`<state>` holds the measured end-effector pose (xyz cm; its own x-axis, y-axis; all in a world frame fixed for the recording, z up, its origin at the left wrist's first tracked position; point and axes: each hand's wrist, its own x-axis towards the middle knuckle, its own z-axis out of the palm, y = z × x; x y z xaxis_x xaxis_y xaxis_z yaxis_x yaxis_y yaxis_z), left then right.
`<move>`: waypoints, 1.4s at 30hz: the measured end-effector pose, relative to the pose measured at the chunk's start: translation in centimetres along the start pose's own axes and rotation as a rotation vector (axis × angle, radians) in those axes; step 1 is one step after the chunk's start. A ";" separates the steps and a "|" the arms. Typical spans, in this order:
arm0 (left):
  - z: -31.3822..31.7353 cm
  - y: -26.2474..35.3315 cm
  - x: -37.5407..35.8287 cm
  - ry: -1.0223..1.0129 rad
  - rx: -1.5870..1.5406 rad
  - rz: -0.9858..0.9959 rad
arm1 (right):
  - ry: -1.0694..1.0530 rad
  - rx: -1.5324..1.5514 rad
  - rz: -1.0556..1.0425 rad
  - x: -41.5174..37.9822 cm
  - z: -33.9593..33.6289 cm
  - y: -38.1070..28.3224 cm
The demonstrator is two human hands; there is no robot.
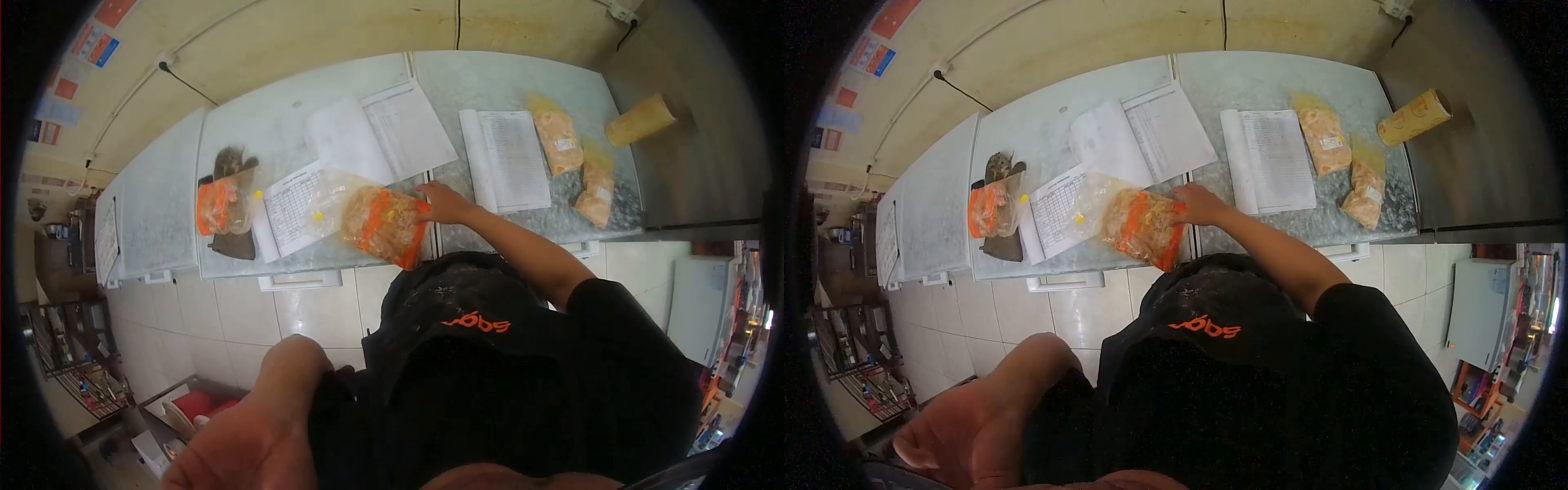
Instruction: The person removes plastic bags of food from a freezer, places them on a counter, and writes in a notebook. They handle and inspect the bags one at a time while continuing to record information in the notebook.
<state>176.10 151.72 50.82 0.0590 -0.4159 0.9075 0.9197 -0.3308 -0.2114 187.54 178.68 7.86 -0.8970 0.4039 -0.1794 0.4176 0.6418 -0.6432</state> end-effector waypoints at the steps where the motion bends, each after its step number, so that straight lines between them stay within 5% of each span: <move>1: -0.3 0.3 -0.3 -0.065 0.013 -0.012 | -0.012 -0.001 0.032 0.6 0.8 0.1; 4: -2.8 -0.1 -4.1 0.018 -0.030 -0.170 | -0.060 -0.010 0.127 1.6 1.6 -0.2; 6: -9.5 -0.6 -10.8 -0.259 0.319 -0.537 | -0.117 -0.021 0.183 1.8 0.8 -1.4; 10: -11.7 -4.0 -25.2 -0.624 0.404 -1.577 | -0.075 0.036 0.141 1.4 2.3 -0.7; 12: -18.3 -1.2 -35.2 -0.792 0.521 -1.886 | -0.049 0.061 0.115 1.5 2.3 -1.2; 14: -22.1 2.8 -40.8 -1.057 0.607 -1.938 | -0.067 0.110 0.096 1.8 2.0 -1.3; 16: -20.0 5.0 -40.2 -0.821 0.464 -2.347 | -0.133 0.149 0.115 2.0 1.5 -1.2; 22: -18.5 5.2 -40.5 -0.343 0.340 -2.492 | -0.301 0.363 0.177 1.7 -0.8 -2.9; 26: -20.1 4.7 -42.7 -0.292 0.107 -2.601 | -0.355 0.608 0.213 -0.1 -0.9 -2.6; 32: -17.8 3.1 -42.1 -0.429 -0.184 -2.560 | -0.219 0.960 0.356 -3.4 -2.0 -1.5; 38: -8.3 -0.1 -38.9 -0.366 -0.427 -2.791 | 0.069 1.397 0.458 -7.3 -5.1 -2.4; 42: -3.7 -1.2 -38.4 -0.592 -0.717 -2.545 | 0.238 1.466 0.323 -8.6 -9.1 -4.1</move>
<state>171.31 165.00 14.85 -0.0866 0.8950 -0.4375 -0.6124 0.2986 0.7320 194.88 178.53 18.85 -0.6947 0.5809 -0.4242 -0.0514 -0.6283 -0.7763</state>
